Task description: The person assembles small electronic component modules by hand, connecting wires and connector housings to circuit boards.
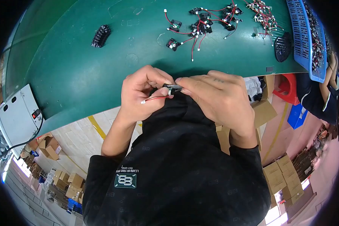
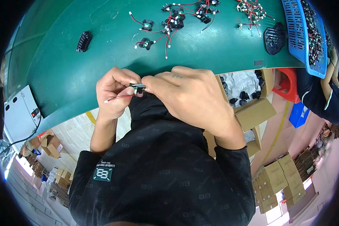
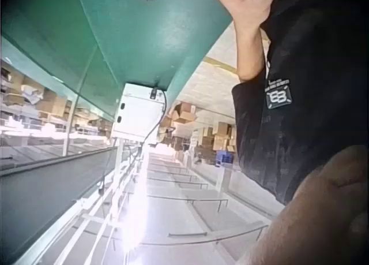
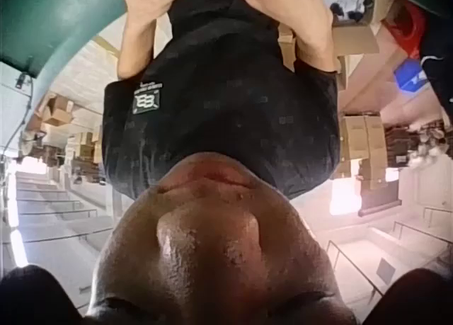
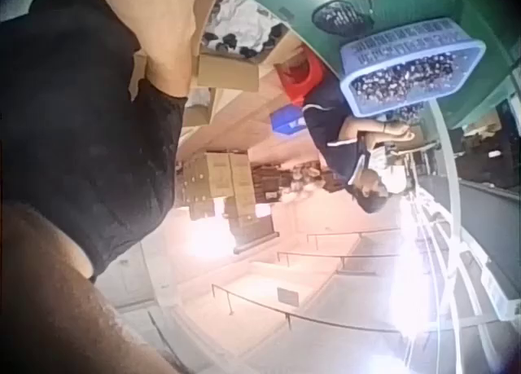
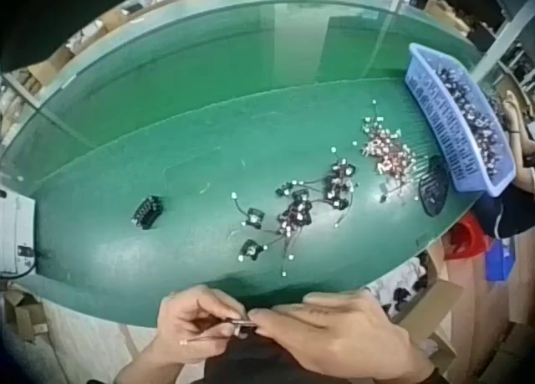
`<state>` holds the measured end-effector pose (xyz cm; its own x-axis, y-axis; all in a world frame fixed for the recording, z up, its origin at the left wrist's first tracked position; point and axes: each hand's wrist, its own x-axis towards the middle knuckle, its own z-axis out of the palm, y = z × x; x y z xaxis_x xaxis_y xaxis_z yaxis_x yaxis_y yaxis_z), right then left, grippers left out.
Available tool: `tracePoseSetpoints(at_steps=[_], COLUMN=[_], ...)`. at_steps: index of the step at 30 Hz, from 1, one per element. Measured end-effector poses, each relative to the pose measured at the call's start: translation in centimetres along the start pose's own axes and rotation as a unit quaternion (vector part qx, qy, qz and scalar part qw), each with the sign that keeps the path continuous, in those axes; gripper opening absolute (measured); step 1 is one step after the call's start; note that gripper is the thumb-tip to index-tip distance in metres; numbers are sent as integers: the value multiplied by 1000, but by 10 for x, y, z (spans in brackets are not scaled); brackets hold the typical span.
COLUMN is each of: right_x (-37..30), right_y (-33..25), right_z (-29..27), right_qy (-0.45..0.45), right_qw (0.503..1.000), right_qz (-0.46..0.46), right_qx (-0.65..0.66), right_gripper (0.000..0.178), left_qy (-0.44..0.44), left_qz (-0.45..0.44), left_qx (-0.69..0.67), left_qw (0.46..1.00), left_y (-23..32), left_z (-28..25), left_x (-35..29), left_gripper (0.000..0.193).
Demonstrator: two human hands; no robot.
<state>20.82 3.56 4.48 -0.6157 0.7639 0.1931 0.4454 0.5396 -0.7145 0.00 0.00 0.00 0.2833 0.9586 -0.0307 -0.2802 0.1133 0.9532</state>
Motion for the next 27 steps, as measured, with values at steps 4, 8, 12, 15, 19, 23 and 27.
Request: tracePoseSetpoints(at_steps=[4, 8, 12, 15, 19, 23, 27], right_x=[-2, -6, -1, 0, -4, 0, 5], right_y=[-9, -3, -9, -9, -4, -3, -11], right_z=[6, 11, 7, 2, -20, -2, 8], right_qy=[25, 18, 23, 39, 27, 85, 44], right_qw=[997, 990, 992, 985, 996, 980, 956], right_qz=[27, 21, 31, -8, 37, 140, 216], right_qx=[-72, -140, -124, -167, -76, 116, 191], right_gripper=[24, 17, 21, 23, 22, 19, 15], left_qy=[57, 83, 95, 78, 114, 100, 93], left_qz=[-110, -157, -156, -151, -130, -83, -8], left_qx=[-57, -88, -63, -72, -102, -84, -45], left_qw=[991, 980, 981, 983, 980, 988, 995], left_y=[5, 6, 9, 7, 1, 1, 0], left_z=[4, 9, 8, 6, -1, 11, 17], left_x=[3, 5, 5, 3, 1, 0, -2], left_gripper=[8, 9, 9, 10, 11, 15, 16])
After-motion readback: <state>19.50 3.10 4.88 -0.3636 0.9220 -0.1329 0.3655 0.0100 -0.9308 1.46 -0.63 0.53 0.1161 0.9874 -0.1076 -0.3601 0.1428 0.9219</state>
